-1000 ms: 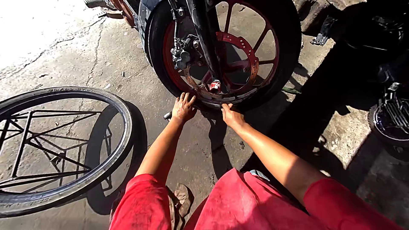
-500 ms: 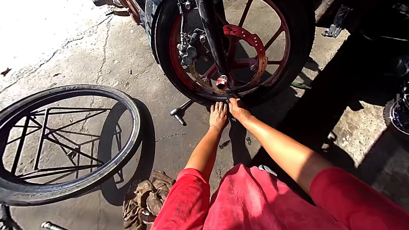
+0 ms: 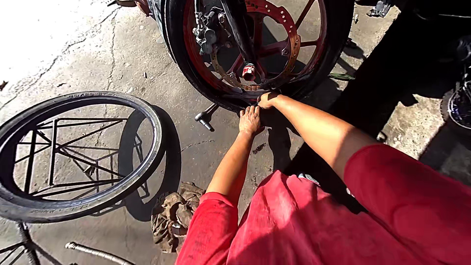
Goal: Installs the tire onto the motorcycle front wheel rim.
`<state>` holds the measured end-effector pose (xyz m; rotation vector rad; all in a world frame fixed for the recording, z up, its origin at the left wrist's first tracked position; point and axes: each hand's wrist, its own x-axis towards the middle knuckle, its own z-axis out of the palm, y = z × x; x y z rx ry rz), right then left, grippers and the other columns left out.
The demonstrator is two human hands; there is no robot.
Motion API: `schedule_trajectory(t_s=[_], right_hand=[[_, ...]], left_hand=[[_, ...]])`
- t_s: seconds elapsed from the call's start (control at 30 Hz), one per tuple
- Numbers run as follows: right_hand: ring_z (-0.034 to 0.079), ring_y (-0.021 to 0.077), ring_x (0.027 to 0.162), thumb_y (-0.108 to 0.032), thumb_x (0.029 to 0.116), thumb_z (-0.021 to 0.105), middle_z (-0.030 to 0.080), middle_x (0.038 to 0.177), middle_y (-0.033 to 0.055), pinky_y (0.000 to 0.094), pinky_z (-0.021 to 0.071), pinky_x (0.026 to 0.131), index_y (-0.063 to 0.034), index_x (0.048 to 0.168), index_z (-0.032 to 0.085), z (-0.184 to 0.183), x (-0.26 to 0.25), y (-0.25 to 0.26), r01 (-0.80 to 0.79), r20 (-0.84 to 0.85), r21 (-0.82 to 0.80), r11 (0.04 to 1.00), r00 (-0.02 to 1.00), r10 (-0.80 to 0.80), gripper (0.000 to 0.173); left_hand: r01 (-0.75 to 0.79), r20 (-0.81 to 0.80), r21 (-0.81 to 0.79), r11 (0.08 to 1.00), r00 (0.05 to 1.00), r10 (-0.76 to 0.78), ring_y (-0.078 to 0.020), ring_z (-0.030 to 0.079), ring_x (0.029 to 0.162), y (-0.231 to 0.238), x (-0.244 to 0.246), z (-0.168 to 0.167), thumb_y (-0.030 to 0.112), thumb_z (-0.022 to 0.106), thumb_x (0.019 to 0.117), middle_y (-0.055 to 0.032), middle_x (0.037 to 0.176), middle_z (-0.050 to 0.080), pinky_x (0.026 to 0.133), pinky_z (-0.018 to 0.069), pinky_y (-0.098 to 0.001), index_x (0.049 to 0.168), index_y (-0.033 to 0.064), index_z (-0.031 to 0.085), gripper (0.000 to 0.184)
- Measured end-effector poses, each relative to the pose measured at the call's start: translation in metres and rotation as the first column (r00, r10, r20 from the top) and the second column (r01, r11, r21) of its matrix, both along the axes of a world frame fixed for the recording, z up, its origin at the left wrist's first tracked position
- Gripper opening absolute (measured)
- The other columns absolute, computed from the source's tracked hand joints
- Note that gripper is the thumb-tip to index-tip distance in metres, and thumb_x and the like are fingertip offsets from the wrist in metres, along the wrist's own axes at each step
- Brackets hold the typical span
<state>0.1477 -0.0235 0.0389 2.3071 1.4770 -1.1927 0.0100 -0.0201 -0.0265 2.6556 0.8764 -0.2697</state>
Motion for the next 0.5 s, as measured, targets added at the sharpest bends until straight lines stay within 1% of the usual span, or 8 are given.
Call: schedule_trajectory(t_s=[0.1,0.13,0.2,0.23,0.3,0.37,0.43,0.5], right_hand=[[0.044,0.043,0.143,-0.009,0.1091,0.043,0.048,0.148,0.0341,0.0543,0.0312,0.119,0.017,0.138,0.051,0.071,-0.018,0.008,-0.036,0.042,-0.244,0.969,0.998,0.048,0.039],[0.043,0.0424,0.145,-0.01,0.1095,0.043,0.047,0.15,0.0343,0.0535,0.0299,0.12,0.0183,0.138,0.05,0.076,-0.018,0.012,-0.047,0.054,-0.278,0.96,0.996,0.065,0.041],[0.057,0.0453,0.129,-0.016,0.1034,0.057,0.06,0.132,0.0353,0.0614,0.0427,0.107,0.0179,0.121,0.063,0.045,-0.015,0.011,-0.072,0.101,-0.163,0.984,0.991,0.089,0.038],[0.06,0.0445,0.125,-0.019,0.1,0.063,0.062,0.128,0.0327,0.0638,0.0459,0.101,0.0142,0.118,0.065,0.038,-0.02,0.011,-0.057,0.123,-0.13,0.99,0.99,0.073,0.038],[0.06,0.0442,0.124,-0.019,0.0974,0.063,0.062,0.131,0.0281,0.0662,0.0501,0.096,0.005,0.13,0.062,0.053,-0.046,0.012,0.007,0.153,0.031,1.0,0.988,-0.011,0.041],[0.06,0.0363,0.128,-0.017,0.1,0.054,0.06,0.141,0.0167,0.0604,0.0507,0.099,-0.0089,0.145,0.057,0.046,-0.073,0.018,-0.017,0.089,0.312,0.95,0.996,-0.012,0.046],[0.054,0.0337,0.138,-0.017,0.1055,0.05,0.053,0.153,0.0146,0.0583,0.0446,0.111,-0.0097,0.154,0.048,0.017,-0.09,0.037,0.037,-0.071,0.456,0.889,0.997,-0.005,0.049],[0.052,0.0357,0.139,-0.02,0.1054,0.052,0.05,0.155,0.0164,0.0594,0.0433,0.111,-0.008,0.157,0.042,-0.005,-0.096,0.056,0.145,-0.183,0.437,0.888,0.981,-0.071,0.054]], left_hand=[[-0.031,0.019,-0.056,0.998,0.999,0.032,-0.0308,0.046,0.143,-0.001,0.008,0.009,0.04,0.072,0.0857,-0.0161,0.151,0.051,0.113,0.0367,-0.0561,0.153,0.0065,0.041,0.081],[-0.044,0.011,-0.081,0.996,0.999,0.045,-0.0307,0.043,0.145,0.0,0.012,0.011,0.04,0.072,0.0868,-0.0169,0.154,0.048,0.114,0.0355,-0.0557,0.155,0.0049,0.037,0.084],[-0.051,-0.033,-0.114,0.992,0.998,0.048,-0.0307,0.036,0.149,-0.002,0.013,0.013,0.04,0.07,0.0892,-0.0162,0.159,0.042,0.114,0.0349,-0.0569,0.158,0.0038,0.034,0.085],[-0.044,-0.034,-0.104,0.994,0.999,0.041,-0.0316,0.038,0.149,-0.003,0.011,0.012,0.04,0.067,0.0902,-0.0161,0.158,0.044,0.113,0.0365,-0.0581,0.154,0.0044,0.041,0.077],[-0.055,-0.018,-0.106,0.993,0.998,0.054,-0.0333,0.042,0.145,-0.004,0.009,0.016,0.044,0.061,0.0935,-0.0162,0.151,0.052,0.113,0.0363,-0.0583,0.143,0.0062,0.055,0.062],[-0.176,0.025,-0.204,0.963,0.983,0.184,-0.0342,0.047,0.141,-0.012,0.002,0.026,0.047,0.065,0.0926,-0.0197,0.145,0.056,0.117,0.0343,-0.054,0.136,0.0045,0.061,0.061],[-0.265,-0.017,-0.273,0.925,0.963,0.27,-0.0331,0.046,0.142,-0.016,0.0,0.024,0.043,0.067,0.095,-0.0212,0.148,0.053,0.118,0.0333,-0.0503,0.14,0.0011,0.057,0.063],[-0.299,0.029,-0.276,0.913,0.947,0.319,-0.0302,0.052,0.138,-0.009,0.009,0.01,0.031,0.058,0.1027,-0.0209,0.145,0.056,0.115,0.0382,-0.0461,0.142,0.0008,0.056,0.05]])
